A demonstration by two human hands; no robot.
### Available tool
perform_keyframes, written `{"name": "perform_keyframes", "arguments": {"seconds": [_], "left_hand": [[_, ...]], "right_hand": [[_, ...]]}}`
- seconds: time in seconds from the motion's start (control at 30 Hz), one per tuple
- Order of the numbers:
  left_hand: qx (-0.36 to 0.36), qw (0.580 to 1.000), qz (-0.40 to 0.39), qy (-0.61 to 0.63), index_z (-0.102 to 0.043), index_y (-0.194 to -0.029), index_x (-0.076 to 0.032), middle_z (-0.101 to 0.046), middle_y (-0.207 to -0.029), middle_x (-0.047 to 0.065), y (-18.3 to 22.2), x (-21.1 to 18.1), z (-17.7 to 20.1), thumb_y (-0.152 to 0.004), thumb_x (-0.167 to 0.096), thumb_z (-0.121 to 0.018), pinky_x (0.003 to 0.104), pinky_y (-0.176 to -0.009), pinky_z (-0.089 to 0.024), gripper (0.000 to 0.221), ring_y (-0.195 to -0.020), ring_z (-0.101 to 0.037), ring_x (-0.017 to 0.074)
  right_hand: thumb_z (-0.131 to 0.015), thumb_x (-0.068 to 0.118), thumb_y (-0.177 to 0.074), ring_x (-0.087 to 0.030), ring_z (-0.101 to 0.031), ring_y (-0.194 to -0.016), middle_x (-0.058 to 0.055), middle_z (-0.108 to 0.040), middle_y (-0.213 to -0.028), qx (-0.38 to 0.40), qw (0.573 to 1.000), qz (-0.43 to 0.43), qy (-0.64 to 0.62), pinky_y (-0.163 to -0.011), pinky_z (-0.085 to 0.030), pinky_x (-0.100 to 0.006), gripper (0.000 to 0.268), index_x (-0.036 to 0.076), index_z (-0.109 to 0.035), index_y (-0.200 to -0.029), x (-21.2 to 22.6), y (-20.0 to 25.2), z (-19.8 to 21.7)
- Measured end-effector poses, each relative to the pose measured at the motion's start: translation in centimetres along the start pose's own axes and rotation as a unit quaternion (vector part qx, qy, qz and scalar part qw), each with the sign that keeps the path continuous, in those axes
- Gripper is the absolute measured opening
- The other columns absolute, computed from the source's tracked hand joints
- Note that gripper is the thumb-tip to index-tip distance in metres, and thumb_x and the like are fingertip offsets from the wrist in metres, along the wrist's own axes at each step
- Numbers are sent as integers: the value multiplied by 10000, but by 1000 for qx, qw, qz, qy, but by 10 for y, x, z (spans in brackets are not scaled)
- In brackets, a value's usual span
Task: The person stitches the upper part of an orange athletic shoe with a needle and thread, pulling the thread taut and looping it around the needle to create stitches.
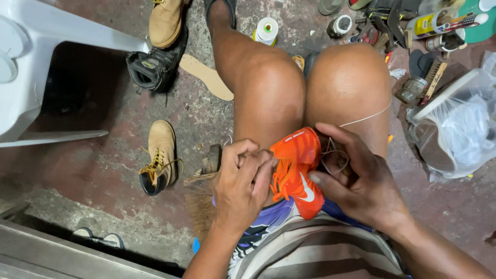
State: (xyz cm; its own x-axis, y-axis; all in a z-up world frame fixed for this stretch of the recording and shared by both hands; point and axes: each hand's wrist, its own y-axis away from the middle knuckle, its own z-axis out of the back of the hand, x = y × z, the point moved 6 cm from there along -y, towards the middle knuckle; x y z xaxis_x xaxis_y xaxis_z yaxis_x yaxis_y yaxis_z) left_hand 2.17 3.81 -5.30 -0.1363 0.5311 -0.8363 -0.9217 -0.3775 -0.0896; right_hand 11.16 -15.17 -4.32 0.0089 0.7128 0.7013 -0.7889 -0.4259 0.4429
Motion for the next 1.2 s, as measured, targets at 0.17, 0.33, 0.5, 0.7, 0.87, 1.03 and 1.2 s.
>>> {"name": "perform_keyframes", "arguments": {"seconds": [0.17,0.33,0.5,0.7,0.87,1.03,1.2], "left_hand": [[80,982,77,150,-671,-954,-58,-652,-930,72,-7,7,6,-849,-74,-777,295,-573,-498,150,-605,-617,183],[99,988,3,116,-597,-912,-56,-544,-770,57,-11,7,5,-910,-122,-748,337,-627,-432,164,-673,-540,200],[40,967,131,215,-382,-640,-92,-380,-625,-33,12,62,9,-848,-143,-814,274,-523,-272,482,-575,-332,87],[-151,895,252,336,-458,-819,-125,-455,-749,-57,19,143,55,-1024,-93,-718,227,-677,-337,333,-724,-389,48],[-88,995,3,-38,-582,-1208,-8,-599,-1276,178,7,63,41,-878,-9,-704,398,-1037,-477,352,-1170,-592,308],[2,1000,-4,24,-641,-1261,-63,-641,-1137,121,-12,5,3,-788,-120,-842,349,-708,-528,517,-893,-669,263],[36,999,-31,-20,-639,-1005,-79,-554,-838,91,-21,2,-6,-767,-167,-869,415,-639,-467,342,-728,-576,281]], "right_hand": [[-849,171,-744,-78,-381,-532,17,-457,-633,-13,1000,-20,6,-497,-396,-249,734,158,-546,-1413,18,-11,-8],[-868,161,-747,-48,-403,-560,69,-522,-691,-20,999,44,-7,-500,-408,-227,680,135,-575,-1360,26,-12,-10],[-855,136,-759,-63,-354,-504,33,-380,-566,-31,999,18,0,-460,-359,-255,632,145,-589,-1332,18,-17,-16],[-852,119,-775,-57,-357,-516,51,-355,-584,-42,998,51,-20,-480,-360,-248,615,116,-579,-1326,22,-21,-15],[-852,130,-764,-75,-332,-493,23,-322,-557,-16,999,37,-2,-468,-350,-258,650,121,-570,-1349,18,-16,-15],[-846,143,-748,-117,-395,-530,-2,-437,-627,-6,1000,9,8,-484,-407,-280,803,129,-473,-1460,22,-15,-5],[-837,252,-729,-194,-578,-495,-37,-563,-642,51,994,-10,99,-500,-511,-368,1074,166,-212,-1598,12,0,6]]}}
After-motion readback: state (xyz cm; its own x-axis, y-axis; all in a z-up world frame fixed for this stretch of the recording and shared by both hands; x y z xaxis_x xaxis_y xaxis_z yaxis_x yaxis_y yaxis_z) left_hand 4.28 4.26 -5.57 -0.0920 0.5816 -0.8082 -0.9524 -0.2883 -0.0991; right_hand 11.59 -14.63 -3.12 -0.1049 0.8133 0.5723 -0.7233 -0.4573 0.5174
